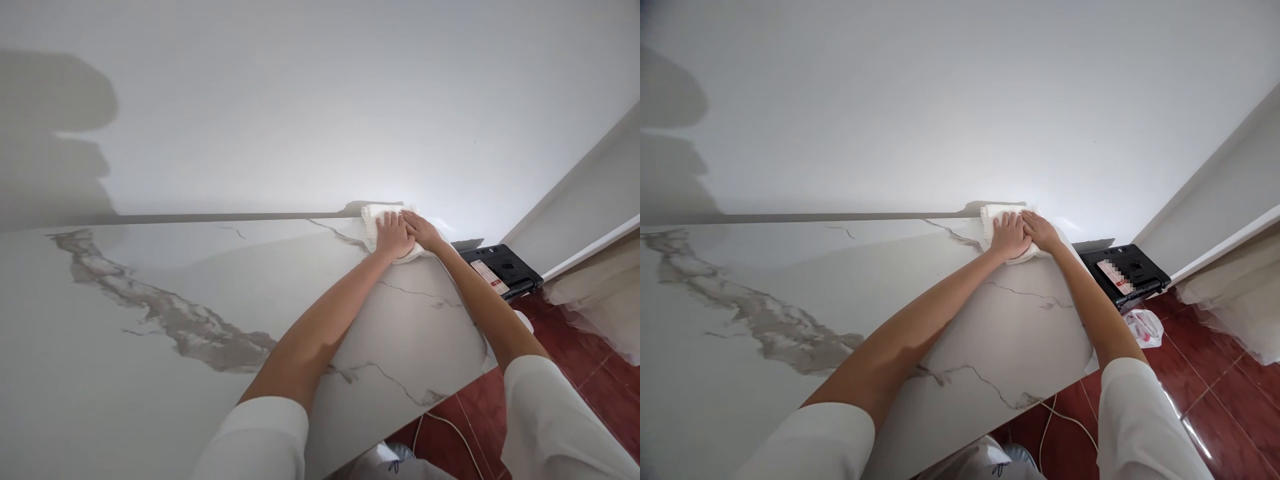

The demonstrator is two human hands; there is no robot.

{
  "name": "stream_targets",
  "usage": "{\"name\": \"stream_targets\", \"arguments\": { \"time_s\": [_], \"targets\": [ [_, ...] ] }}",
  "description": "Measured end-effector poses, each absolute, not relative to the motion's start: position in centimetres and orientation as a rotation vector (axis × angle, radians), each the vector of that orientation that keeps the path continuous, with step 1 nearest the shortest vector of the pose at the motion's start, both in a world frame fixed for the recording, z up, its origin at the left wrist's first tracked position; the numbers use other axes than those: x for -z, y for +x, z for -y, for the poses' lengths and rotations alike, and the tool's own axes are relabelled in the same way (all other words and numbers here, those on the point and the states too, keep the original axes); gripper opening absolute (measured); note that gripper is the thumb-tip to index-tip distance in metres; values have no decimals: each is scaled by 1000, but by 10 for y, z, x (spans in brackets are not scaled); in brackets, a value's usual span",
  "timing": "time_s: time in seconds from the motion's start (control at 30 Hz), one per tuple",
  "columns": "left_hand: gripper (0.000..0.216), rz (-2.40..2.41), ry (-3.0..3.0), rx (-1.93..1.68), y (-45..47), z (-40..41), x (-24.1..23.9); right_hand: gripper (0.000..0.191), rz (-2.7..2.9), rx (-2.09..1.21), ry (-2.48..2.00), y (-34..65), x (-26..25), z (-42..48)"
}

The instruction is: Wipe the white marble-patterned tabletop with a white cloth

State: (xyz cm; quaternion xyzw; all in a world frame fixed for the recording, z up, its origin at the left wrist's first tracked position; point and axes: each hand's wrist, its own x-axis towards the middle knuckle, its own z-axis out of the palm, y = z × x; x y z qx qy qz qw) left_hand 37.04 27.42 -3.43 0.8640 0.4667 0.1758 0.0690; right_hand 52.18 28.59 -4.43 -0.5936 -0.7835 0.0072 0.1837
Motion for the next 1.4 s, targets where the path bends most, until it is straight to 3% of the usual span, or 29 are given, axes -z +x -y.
{"name": "stream_targets", "arguments": {
  "time_s": [0.57,1.4],
  "targets": [
    [65,-1478,2648,-463,400,-272,36,58,2197,-65,-1669,556,52,-291],
    [68,-1254,2783,-404,363,-98,38,59,2274,47,-1624,533,59,-92]
  ]
}}
